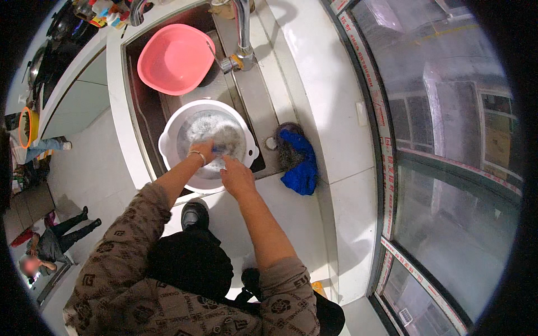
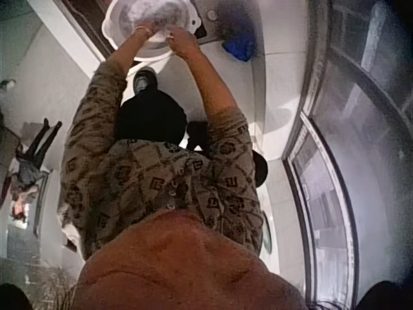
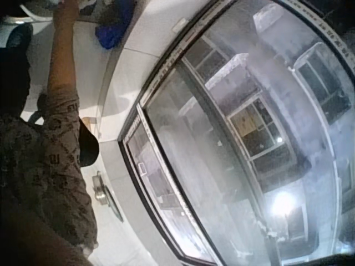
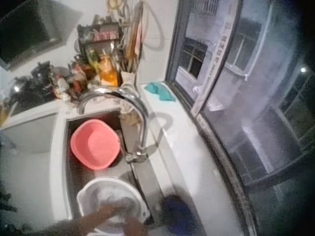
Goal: The person cleans a kitchen countertop and then a large window using a blue cloth and a spray bottle. They wipe the surfaces, rinse the cloth in a bucket of soapy water, and repeatedly spray and wipe the window panes.
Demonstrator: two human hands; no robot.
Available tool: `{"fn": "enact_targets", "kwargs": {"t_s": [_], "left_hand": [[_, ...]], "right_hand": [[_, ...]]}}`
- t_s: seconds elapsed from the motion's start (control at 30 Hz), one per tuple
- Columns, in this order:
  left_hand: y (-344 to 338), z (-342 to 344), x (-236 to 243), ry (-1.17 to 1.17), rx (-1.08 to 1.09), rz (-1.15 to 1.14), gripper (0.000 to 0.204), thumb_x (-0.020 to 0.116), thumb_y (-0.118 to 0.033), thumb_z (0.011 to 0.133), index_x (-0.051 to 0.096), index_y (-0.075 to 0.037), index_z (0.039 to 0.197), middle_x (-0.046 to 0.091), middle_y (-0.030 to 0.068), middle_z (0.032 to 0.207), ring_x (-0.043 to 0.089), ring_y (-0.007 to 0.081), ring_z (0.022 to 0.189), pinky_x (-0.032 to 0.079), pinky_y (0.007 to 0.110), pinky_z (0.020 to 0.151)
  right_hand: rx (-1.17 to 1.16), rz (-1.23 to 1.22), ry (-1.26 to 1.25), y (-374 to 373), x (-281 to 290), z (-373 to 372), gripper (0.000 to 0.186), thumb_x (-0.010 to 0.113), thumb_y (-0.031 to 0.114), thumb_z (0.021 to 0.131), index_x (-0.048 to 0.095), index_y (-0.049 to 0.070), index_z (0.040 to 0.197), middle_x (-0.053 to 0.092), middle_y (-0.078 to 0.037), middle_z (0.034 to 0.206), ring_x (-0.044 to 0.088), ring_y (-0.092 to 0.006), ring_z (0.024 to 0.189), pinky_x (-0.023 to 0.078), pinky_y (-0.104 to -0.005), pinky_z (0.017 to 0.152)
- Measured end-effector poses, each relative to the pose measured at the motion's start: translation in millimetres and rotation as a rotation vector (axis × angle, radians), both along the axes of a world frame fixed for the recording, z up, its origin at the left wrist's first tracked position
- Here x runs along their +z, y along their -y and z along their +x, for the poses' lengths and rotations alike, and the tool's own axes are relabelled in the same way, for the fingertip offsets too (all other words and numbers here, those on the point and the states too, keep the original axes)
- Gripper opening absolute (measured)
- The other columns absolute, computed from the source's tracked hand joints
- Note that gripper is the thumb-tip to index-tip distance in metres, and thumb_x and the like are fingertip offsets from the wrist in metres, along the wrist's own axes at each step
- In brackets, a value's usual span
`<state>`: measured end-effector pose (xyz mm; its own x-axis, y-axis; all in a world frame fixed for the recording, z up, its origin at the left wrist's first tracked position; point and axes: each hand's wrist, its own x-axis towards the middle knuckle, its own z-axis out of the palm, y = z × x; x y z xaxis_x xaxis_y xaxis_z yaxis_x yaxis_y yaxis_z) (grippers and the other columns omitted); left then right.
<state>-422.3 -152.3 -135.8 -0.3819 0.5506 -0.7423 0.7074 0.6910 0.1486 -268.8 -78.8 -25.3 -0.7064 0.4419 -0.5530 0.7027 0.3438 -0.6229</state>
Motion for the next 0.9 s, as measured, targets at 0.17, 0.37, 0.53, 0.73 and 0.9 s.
{"fn": "enact_targets", "kwargs": {"t_s": [0.17,0.37,0.53,0.73,0.9], "left_hand": [[15.1,-23.8,96.4,0.378,0.274,0.486,0.027,0.057,-0.014,0.077,0.052,-0.004,0.102,0.060,0.0086,0.090,0.057,0.0167,0.081,0.045,0.030,0.073],[32.3,-25.7,228.5,0.818,0.170,0.820,0.025,0.057,0.002,0.073,0.054,-0.005,0.097,0.057,0.0047,0.083,0.054,0.0112,0.077,0.044,0.027,0.070],[46.0,-34.5,269.8,0.929,0.264,1.017,0.025,0.056,0.006,0.072,0.055,-0.004,0.095,0.056,0.0036,0.092,0.054,0.0123,0.083,0.044,0.026,0.072],[55.6,-57.7,184.3,0.566,0.587,0.838,0.021,0.052,-0.002,0.078,0.052,-0.006,0.099,0.053,-0.0005,0.087,0.049,0.0085,0.078,0.041,0.022,0.069],[51.1,-23.6,123.6,0.679,1.483,0.375,0.057,0.059,-0.040,0.081,0.041,-0.009,0.125,0.052,0.0107,0.114,0.049,0.0235,0.105,0.040,0.040,0.091]], "right_hand": [[0.006,0.004,0.019,-6.2,-6.5,-6.8,0.062,0.063,0.009,0.073,0.036,0.014,0.129,0.050,-0.014,0.116,0.052,-0.0323,0.104,0.042,-0.0395,0.086],[-0.043,-0.001,-0.205,8.6,4.5,-27.4,0.094,0.073,0.005,0.062,0.019,0.023,0.138,0.028,-0.021,0.134,0.040,-0.0387,0.117,0.037,-0.0409,0.096],[0.018,-0.017,-0.440,18.0,-6.5,-33.7,0.061,0.070,0.004,0.061,0.047,0.012,0.118,0.030,-0.021,0.132,0.042,-0.0391,0.114,0.038,-0.0405,0.094],[-0.198,-0.032,-0.134,14.6,43.7,-49.4,0.042,0.065,0.000,0.064,0.049,-0.001,0.103,0.039,-0.019,0.122,0.047,-0.0383,0.107,0.042,-0.0415,0.088],[-0.091,0.161,-0.401,18.4,39.7,-48.3,0.037,0.062,-0.001,0.063,0.048,-0.001,0.098,0.042,-0.017,0.119,0.049,-0.0364,0.104,0.042,-0.0407,0.087]]}}
